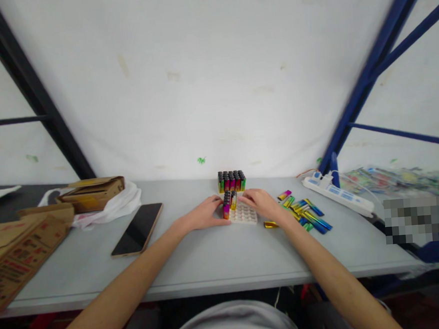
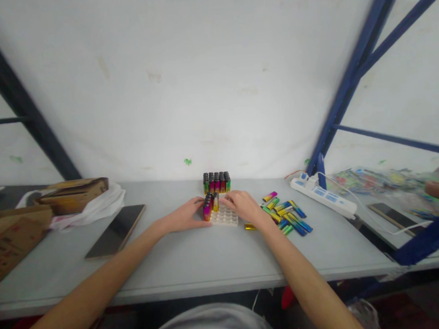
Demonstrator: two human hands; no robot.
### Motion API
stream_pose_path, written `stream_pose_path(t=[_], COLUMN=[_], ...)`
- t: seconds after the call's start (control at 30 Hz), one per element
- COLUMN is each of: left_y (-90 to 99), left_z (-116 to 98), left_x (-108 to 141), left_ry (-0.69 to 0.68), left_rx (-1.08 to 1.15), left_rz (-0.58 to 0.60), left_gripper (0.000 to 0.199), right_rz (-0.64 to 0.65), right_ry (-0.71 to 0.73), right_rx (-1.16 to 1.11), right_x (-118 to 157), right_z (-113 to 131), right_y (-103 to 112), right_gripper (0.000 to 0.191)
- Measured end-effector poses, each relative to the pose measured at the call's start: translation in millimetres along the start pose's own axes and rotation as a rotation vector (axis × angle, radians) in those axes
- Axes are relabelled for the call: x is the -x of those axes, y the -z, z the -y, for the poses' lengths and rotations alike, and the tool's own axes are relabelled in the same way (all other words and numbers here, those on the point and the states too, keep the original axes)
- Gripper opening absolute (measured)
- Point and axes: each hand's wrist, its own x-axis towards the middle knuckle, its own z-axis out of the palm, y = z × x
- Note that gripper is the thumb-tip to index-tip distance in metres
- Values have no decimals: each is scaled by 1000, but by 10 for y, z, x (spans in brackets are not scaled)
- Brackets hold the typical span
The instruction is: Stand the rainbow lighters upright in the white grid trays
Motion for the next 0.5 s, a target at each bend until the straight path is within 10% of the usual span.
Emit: stream_pose_path(t=[0.27,0.5], left_y=[29,36], left_z=[-53,-44], left_x=[6,3], left_ry=[14,34], left_rx=[-26,-32], left_rz=[34,79], left_gripper=[66,69], right_rz=[119,278], right_ry=[-221,-235], right_rx=[-90,-163], right_x=[365,362], right_z=[-805,-957], right_y=[443,341], right_gripper=[25,23])
